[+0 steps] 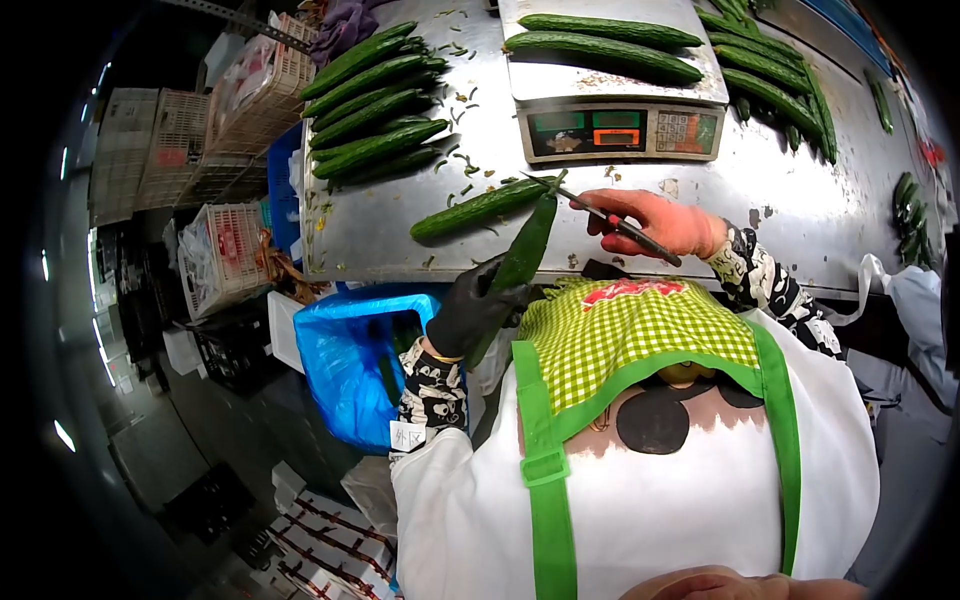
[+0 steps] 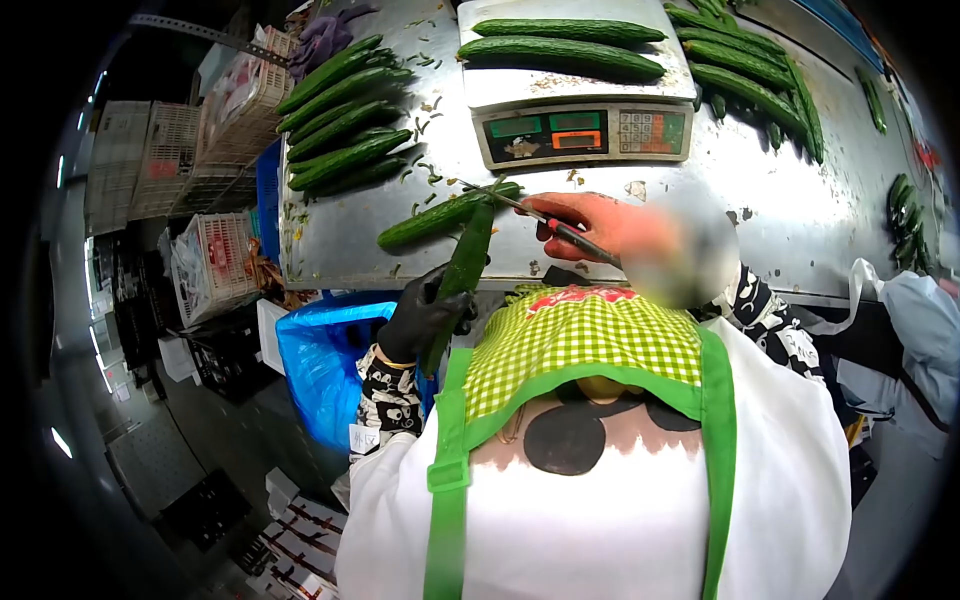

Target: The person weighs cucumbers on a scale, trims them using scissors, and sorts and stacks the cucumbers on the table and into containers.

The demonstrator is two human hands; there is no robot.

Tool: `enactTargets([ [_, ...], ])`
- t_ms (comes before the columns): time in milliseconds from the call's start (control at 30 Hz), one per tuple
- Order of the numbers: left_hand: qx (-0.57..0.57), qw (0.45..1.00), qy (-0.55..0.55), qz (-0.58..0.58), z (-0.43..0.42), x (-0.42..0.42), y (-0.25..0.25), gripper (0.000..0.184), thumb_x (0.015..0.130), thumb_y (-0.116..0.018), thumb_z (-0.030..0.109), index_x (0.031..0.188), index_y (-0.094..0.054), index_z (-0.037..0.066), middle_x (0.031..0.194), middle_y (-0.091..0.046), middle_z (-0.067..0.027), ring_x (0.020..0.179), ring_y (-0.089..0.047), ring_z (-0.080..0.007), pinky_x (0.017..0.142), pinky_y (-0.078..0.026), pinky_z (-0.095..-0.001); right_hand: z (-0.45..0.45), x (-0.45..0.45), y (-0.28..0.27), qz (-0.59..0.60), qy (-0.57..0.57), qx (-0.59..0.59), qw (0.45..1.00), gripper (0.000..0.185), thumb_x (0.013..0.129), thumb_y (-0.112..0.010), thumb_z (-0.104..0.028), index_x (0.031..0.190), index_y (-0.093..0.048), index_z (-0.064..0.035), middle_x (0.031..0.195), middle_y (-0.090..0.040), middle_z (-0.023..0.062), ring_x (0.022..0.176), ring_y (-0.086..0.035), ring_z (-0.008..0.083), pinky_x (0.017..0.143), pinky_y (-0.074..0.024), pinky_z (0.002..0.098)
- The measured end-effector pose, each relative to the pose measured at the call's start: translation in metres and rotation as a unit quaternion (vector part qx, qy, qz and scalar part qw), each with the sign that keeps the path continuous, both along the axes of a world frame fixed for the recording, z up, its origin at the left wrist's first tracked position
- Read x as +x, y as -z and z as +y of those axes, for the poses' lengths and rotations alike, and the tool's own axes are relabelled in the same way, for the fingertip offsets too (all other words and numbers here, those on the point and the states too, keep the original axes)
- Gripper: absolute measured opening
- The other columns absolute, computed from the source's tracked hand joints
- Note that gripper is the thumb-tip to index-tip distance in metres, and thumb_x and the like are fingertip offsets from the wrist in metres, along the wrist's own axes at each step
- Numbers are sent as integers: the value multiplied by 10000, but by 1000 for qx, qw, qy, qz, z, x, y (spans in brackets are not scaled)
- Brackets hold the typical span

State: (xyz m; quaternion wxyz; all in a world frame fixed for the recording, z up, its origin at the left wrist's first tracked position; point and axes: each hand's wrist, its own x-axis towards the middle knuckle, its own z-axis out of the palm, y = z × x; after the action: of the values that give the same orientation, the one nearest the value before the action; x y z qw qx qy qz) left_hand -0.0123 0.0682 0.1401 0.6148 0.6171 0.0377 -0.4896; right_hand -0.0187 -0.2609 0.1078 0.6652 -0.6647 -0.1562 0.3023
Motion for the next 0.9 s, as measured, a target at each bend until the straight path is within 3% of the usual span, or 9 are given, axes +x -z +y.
enactTargets([
  [133,30,999,10,-10,-13,-1,1,496,948,-707,156,1399,-545,28,1039,-677,-21,834,-624,-86,691,-543,-249,-10,-5,-1,-1,-10,-49,999,633,961,-700,-202,1503,-422,-28,1091,-583,59,1001,-536,135,924,-460,289],
  [367,13,997,69,-11,-27,9,6,438,943,-691,164,1336,-570,13,907,-682,-57,744,-638,-120,658,-553,-277,-25,-25,-4,130,13,117,984,599,970,-684,-226,1471,-457,11,1050,-647,58,870,-555,95,785,-481,249],
  [533,24,992,121,-35,-43,16,11,445,937,-710,183,1340,-595,32,1017,-673,2,837,-601,-58,708,-505,-228,-43,-37,2,128,31,54,990,518,974,-673,-230,1412,-522,1,981,-672,40,815,-556,87,705,-482,256],
  [600,22,991,122,-42,-54,17,6,490,931,-723,199,1370,-583,33,1047,-680,1,844,-597,-51,728,-502,-225,-51,-47,7,33,67,-103,992,456,955,-712,-279,1319,-601,-29,884,-658,55,769,-544,104,695,-475,295],
  [633,13,992,123,-36,-51,20,19,585,898,-763,252,1407,-562,46,1082,-712,-50,881,-657,-121,779,-531,-270,-57,-59,22,-35,115,-149,981,444,964,-691,-325,1281,-619,-23,899,-682,108,781,-618,196,747,-505,354],
  [733,51,927,195,-315,-45,30,74,694,848,-803,322,1435,-539,61,1118,-726,-118,963,-705,-227,839,-550,-345,-85,-88,39,-154,134,-407,890,454,950,-669,-347,1287,-609,-48,933,-696,141,879,-668,298,822,-505,425],
  [767,125,866,218,-432,-60,36,41,704,824,-807,367,1421,-553,94,1162,-706,-166,1045,-699,-332,892,-548,-412,-95,-96,41,-175,140,-443,868,454,942,-661,-342,1287,-603,-53,943,-696,144,911,-665,319,838,-497,445],
  [867,119,786,216,-568,-89,65,17,674,807,-834,299,1399,-585,94,1075,-705,-174,960,-706,-291,840,-545,-398,-118,-112,44,-219,134,-545,798,447,923,-641,-319,1283,-585,-61,971,-694,143,972,-658,348,869,-480,484],
  [900,141,712,224,-651,-103,76,4,619,814,-811,296,1379,-602,153,962,-689,-138,829,-680,-347,751,-535,-411,-123,-115,42,-224,120,-577,777,439,920,-637,-305,1279,-579,-58,979,-692,136,972,-658,337,869,-480,483],
])
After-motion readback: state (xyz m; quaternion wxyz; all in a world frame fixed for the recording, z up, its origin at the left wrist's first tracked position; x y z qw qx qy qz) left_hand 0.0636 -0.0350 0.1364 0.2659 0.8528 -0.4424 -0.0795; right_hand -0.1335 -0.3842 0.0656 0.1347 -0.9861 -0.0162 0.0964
